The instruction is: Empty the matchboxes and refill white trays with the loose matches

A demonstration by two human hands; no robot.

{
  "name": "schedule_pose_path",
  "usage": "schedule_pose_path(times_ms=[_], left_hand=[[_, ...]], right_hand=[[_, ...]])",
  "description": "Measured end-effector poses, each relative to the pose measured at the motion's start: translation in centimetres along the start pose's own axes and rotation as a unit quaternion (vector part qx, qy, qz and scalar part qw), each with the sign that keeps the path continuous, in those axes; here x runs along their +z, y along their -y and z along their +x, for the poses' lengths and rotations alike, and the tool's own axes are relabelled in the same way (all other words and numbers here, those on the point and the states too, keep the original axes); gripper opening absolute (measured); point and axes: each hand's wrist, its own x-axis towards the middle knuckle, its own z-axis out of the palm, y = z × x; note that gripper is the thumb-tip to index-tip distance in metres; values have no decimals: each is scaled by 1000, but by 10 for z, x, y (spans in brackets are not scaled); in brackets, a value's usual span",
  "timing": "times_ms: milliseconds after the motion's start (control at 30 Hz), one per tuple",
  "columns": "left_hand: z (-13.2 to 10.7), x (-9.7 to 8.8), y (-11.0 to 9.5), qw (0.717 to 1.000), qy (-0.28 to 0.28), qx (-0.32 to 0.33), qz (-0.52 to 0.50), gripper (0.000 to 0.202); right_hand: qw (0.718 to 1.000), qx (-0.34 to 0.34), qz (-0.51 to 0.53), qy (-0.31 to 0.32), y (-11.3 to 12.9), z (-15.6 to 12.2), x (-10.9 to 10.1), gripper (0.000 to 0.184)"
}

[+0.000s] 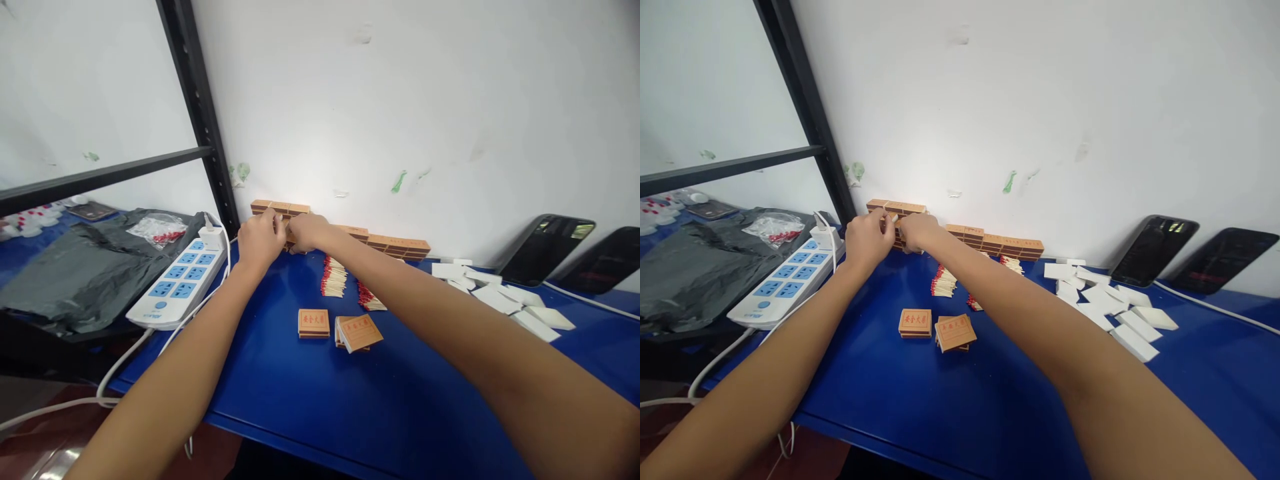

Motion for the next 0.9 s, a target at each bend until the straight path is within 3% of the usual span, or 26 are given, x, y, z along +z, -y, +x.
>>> schedule_pose_path(times_ms=[100,300,500,600,700,800,900], left_hand=[[-1,-1,-2,1000,16,-12,17,32],[-3,-2,-4,1000,-6,-11,18,35],[-2,-3,-4,1000,-12,0,6,33],[-2,-4,-5,1000,-20,10,3,30],[-2,-5,-7,1000,-19,14,5,30],[-2,-6,-8,1000,-14,17,9,31],[-1,-7,-9,1000,-23,20,5,33]], right_hand=[[1000,10,-10,14,3,2,3,42],[999,11,-2,43,4,2,10,42],[997,-20,30,63,-11,-27,-13,37],[998,-15,43,46,-33,-69,-30,34],[996,1,82,44,-63,-133,-33,31],[988,45,119,82,-81,-202,-13,29],[984,85,127,92,-75,-253,18,27]])
